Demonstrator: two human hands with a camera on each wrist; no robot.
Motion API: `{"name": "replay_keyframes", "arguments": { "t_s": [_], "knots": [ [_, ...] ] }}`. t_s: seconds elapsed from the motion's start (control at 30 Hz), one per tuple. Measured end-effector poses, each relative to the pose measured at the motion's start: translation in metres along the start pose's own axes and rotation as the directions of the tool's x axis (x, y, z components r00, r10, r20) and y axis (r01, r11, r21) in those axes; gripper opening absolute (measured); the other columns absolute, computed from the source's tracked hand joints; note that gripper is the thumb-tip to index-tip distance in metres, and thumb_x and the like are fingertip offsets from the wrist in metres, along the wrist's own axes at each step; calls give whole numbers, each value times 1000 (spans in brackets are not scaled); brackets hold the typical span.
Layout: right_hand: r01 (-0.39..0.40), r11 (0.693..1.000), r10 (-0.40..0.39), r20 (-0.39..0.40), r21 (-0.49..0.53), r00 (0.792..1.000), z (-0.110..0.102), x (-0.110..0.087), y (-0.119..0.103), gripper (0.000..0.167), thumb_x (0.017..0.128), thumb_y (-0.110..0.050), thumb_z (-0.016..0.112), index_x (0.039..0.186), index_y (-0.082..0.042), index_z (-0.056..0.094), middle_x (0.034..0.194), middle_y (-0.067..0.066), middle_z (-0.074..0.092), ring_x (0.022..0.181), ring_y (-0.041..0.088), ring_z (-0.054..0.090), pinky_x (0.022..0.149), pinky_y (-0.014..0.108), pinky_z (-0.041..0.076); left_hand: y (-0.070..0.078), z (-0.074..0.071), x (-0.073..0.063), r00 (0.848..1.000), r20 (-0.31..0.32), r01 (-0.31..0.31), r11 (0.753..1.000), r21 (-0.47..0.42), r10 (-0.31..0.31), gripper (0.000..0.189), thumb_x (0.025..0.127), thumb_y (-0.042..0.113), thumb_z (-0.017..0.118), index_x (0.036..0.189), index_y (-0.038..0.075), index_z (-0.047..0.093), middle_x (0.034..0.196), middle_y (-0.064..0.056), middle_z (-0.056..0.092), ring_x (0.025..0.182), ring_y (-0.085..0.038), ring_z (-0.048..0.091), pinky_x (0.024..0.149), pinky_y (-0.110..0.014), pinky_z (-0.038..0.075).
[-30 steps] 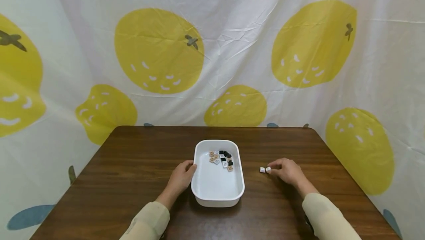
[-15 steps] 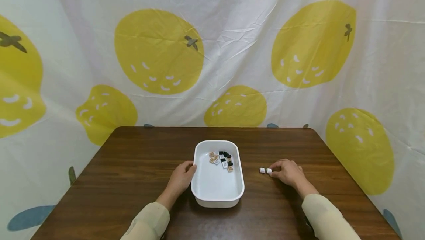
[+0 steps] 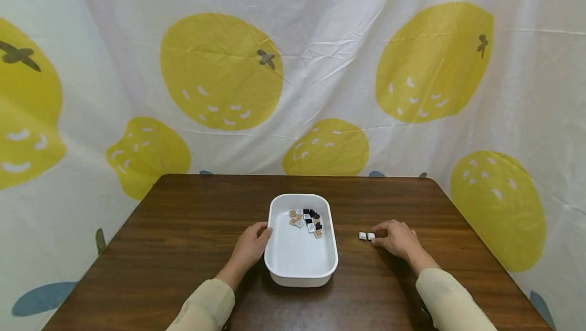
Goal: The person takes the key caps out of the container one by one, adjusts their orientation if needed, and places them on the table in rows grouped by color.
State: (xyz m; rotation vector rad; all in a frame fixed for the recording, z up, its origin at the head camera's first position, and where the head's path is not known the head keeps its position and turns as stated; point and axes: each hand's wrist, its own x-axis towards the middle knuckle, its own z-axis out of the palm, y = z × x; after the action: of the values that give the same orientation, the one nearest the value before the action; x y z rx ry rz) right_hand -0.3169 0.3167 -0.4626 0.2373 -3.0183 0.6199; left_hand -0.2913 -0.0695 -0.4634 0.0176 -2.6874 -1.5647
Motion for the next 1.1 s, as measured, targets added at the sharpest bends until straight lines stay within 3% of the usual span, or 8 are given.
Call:
{"name": "replay_keyframes", "arguments": {
  "t_s": [0.2,0.47,0.87,1.1],
  "knots": [
    [26,1000,-25,-10,6,1000,-6,1,-1,32,84,-24,79,112,-11,74,121,21,65,115,48,53,83,65,38,0,0,0,1000,12,14,1000,-8,-14,38,103,27,53,130,2,61,135,-22,55,125,-39,50,105,-57,38],
    [96,994,-94,-29,61,995,-17,6,-9,40,88,-28,75,120,-4,70,125,23,63,120,47,52,94,64,42,0,-2,0,1000,10,-14,1000,2,14,37,103,25,53,129,0,61,132,-23,57,123,-40,51,103,-57,40],
    [262,961,-253,-107,86,962,-21,24,-42,37,89,-27,74,115,-1,71,120,22,64,118,45,54,99,59,41,0,-5,1,1000,16,-26,1000,-14,27,36,102,24,55,126,0,63,126,-21,61,117,-37,55,101,-54,43],
    [227,966,-219,-76,123,973,-17,31,-70,36,91,-29,72,118,-5,71,132,26,57,126,48,46,104,62,36,2,-7,3,999,45,-23,999,-48,25,33,101,22,57,122,-2,64,117,-18,66,108,-32,60,96,-51,47]
  ]
}}
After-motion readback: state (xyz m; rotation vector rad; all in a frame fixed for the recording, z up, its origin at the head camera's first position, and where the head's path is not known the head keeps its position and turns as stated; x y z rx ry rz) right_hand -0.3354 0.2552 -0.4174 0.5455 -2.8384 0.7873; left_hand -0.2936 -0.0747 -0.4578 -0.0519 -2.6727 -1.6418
